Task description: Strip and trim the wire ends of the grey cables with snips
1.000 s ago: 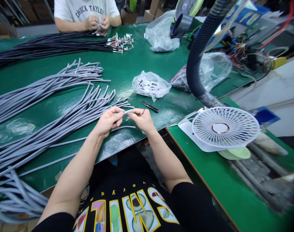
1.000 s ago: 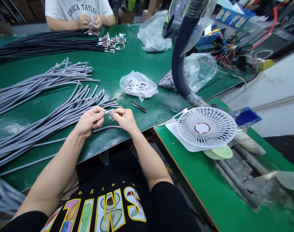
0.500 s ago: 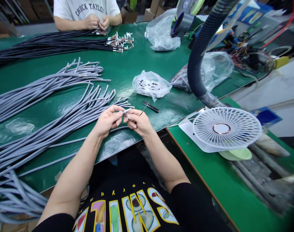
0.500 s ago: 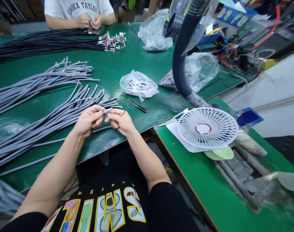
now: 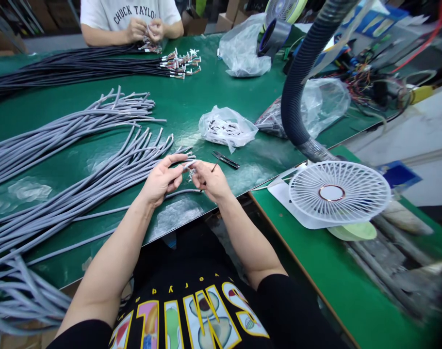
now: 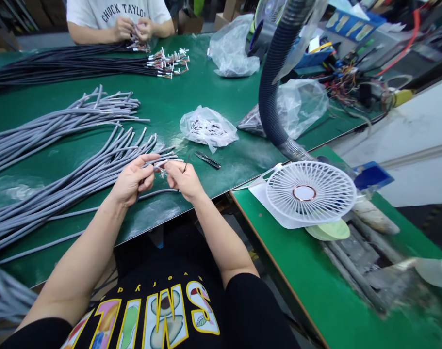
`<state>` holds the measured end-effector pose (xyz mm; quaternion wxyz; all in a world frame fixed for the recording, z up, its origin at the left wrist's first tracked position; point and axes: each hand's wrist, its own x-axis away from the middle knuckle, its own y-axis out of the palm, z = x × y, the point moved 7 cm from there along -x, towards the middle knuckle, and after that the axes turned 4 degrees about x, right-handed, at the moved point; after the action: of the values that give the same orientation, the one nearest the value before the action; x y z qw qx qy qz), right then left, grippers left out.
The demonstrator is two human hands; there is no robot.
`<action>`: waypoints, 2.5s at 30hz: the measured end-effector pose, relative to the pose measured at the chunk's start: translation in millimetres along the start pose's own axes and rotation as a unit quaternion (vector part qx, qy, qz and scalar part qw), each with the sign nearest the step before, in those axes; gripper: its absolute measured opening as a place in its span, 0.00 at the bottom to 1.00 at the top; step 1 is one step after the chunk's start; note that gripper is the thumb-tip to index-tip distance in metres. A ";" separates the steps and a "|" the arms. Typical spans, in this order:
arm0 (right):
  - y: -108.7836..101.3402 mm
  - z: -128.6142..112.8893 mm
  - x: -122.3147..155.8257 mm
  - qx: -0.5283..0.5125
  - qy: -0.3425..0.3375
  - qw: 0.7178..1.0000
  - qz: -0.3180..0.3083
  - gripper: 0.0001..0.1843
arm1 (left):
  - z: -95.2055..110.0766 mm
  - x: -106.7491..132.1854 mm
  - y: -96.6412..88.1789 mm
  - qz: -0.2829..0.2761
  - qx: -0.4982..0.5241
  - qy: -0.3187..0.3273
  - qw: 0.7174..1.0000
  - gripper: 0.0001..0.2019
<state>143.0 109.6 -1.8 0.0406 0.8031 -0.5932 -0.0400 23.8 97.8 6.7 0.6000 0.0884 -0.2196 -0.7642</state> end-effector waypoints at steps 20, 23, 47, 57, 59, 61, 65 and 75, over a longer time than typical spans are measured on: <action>-15.0 -6.5 -11.0 0.515 -0.131 0.847 0.003 0.10 | -7.6 -5.3 -2.7 0.065 -0.032 0.075 0.995 0.20; -35.6 12.0 -19.1 0.547 -0.049 0.834 0.042 0.12 | -6.0 -5.7 -7.6 0.083 0.000 0.065 0.994 0.20; -141.1 17.1 -27.1 0.628 0.072 0.771 0.072 0.16 | -14.1 -0.1 4.9 0.002 -0.012 -0.015 1.000 0.17; -83.5 -18.5 31.5 0.097 -0.021 0.991 0.090 0.08 | -8.1 3.4 12.2 -0.009 -0.077 0.034 0.996 0.14; -55.0 -16.4 43.7 0.028 0.021 0.999 0.025 0.10 | -6.5 3.9 13.2 -0.002 -0.089 0.039 0.995 0.14; -33.3 -13.6 54.2 -0.006 0.052 0.998 -0.020 0.12 | -4.4 4.8 14.8 0.004 -0.094 0.042 0.995 0.14; -17.4 -8.2 66.2 -0.016 0.082 0.996 -0.042 0.12 | 0.8 6.6 17.0 0.013 -0.101 0.056 0.993 0.14; -15.0 -4.3 66.9 -0.037 0.096 0.994 -0.028 0.11 | 0.4 7.4 16.8 -0.004 -0.124 0.071 0.990 0.13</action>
<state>177.3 50.1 -0.3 0.1257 0.8174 -0.5620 0.0140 36.5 87.7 15.5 0.6172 0.0681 -0.0796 -0.7798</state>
